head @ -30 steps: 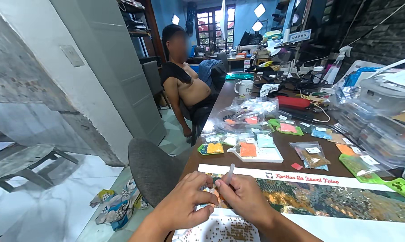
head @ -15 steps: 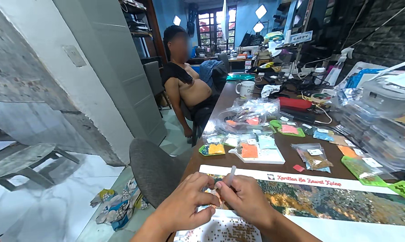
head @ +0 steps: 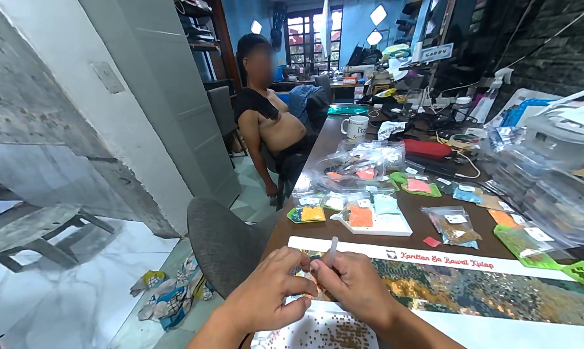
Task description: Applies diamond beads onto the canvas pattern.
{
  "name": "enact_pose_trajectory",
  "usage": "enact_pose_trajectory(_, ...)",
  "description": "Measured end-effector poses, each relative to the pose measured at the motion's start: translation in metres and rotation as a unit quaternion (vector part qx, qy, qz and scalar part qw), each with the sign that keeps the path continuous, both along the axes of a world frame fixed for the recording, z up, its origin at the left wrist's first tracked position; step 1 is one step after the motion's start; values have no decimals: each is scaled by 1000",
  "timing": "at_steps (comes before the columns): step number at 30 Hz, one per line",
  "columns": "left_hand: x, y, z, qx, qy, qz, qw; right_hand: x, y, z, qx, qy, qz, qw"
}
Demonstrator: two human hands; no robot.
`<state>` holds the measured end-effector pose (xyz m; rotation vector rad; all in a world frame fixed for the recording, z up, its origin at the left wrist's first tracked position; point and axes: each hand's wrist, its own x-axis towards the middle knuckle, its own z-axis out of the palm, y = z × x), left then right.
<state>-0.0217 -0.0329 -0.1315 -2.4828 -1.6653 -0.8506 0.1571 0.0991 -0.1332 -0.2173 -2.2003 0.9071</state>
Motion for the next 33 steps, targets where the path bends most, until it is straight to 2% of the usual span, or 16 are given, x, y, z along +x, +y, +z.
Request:
enact_pose_trajectory(8, -1, 0, -1, 0, -1, -2, 1000, 1, 1, 1, 8, 1, 28, 1000)
enact_pose_trajectory(18, 0, 0, 0, -2, -4, 1, 1000, -2, -3, 2, 81, 15, 7, 997)
enact_pose_trajectory(33, 0, 0, -1, 3, -1, -2, 1000, 0, -2, 3, 3, -18, 3, 1000)
